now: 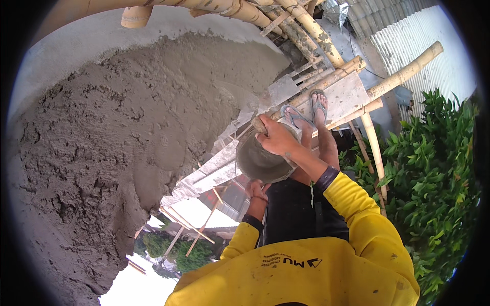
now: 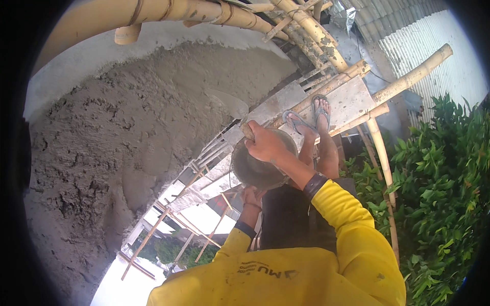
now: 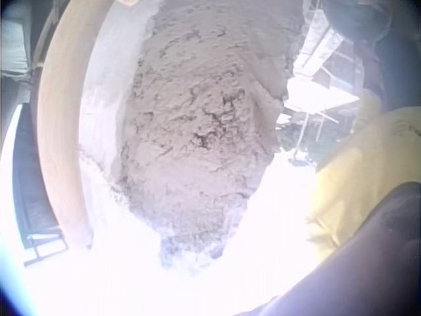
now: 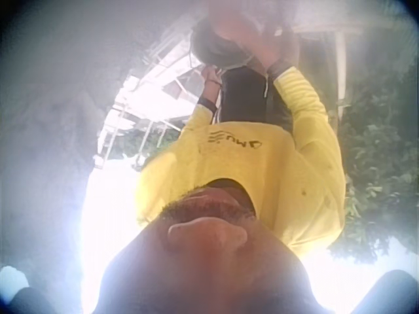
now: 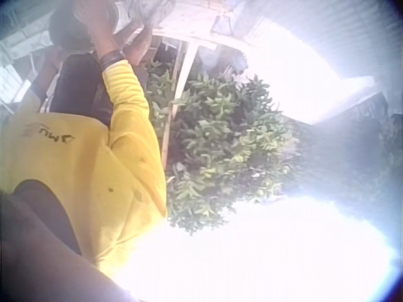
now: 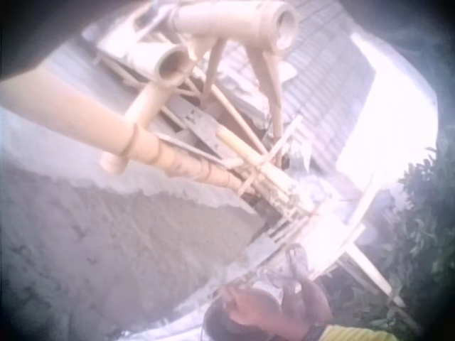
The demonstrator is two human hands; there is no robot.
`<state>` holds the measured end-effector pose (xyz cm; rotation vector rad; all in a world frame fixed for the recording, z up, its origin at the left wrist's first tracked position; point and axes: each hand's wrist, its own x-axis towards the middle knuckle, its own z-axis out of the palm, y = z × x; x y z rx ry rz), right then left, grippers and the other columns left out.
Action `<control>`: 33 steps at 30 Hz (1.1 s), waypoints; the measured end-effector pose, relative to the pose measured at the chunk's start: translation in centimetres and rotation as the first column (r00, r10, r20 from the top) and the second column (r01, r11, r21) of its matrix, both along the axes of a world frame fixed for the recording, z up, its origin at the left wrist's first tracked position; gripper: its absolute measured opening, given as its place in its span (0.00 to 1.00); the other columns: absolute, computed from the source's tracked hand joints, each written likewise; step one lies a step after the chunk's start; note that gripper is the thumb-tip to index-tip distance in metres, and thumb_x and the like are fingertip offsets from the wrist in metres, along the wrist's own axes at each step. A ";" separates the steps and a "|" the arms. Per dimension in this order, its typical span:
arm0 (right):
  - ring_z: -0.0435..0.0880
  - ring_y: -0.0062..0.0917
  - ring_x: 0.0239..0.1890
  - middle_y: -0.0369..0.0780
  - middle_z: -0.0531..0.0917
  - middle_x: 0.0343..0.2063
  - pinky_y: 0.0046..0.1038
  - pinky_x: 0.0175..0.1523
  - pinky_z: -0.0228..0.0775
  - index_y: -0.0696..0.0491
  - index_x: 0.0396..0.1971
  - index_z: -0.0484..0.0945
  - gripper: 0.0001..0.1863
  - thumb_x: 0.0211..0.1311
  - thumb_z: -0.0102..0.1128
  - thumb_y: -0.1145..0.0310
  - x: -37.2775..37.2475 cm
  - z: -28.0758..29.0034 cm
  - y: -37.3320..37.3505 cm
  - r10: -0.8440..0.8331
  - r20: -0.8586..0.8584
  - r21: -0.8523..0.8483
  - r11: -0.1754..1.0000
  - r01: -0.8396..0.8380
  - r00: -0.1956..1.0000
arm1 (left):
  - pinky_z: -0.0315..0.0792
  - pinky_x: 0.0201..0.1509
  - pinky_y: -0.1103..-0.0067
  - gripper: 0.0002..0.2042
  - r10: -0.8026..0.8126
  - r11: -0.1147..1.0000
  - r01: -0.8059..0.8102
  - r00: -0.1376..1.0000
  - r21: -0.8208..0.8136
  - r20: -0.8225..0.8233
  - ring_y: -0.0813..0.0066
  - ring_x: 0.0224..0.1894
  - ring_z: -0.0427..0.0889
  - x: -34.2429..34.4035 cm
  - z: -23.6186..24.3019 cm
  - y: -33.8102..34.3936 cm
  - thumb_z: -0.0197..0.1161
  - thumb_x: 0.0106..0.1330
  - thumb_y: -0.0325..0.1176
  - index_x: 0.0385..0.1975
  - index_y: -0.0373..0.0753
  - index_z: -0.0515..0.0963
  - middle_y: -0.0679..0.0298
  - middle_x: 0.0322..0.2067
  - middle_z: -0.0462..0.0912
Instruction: The person scoops wet cement from a bucket with a trowel and applies it to a vertical wall surface. They repeatedly smooth and level the applied cement using the trowel and a straightedge, working on a section of the wall while standing on bamboo scaffolding.
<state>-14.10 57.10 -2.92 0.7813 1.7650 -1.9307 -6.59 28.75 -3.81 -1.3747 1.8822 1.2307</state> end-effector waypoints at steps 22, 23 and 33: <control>0.81 0.41 0.43 0.53 0.81 0.41 0.37 0.50 0.72 0.64 0.56 0.67 0.22 0.66 0.58 0.73 11.3 3.3 13.8 -0.733 -0.368 0.628 0.258 0.734 0.572 | 0.86 0.47 0.55 0.15 0.024 0.998 -0.026 0.999 0.055 0.031 0.55 0.43 0.81 -3.6 -2.1 -3.5 0.54 0.58 0.24 0.46 0.34 0.72 0.54 0.41 0.76; 0.81 0.47 0.44 0.55 0.80 0.42 0.40 0.50 0.72 0.64 0.57 0.66 0.22 0.65 0.58 0.74 10.1 1.7 12.9 -0.777 -0.312 0.669 0.229 0.707 0.547 | 0.86 0.48 0.55 0.15 0.050 0.997 -0.051 0.998 0.052 0.033 0.55 0.43 0.81 -3.7 -1.8 -3.8 0.55 0.58 0.24 0.46 0.35 0.72 0.54 0.41 0.76; 0.82 0.53 0.42 0.53 0.80 0.42 0.49 0.46 0.74 0.57 0.55 0.67 0.24 0.56 0.57 0.76 7.8 19.3 -7.5 -0.274 -0.263 0.086 0.948 0.306 0.925 | 0.83 0.52 0.50 0.06 -0.700 0.714 0.700 0.714 -0.012 -0.004 0.53 0.39 0.85 -5.4 2.8 -12.1 0.54 0.59 0.30 0.33 0.37 0.75 0.53 0.37 0.82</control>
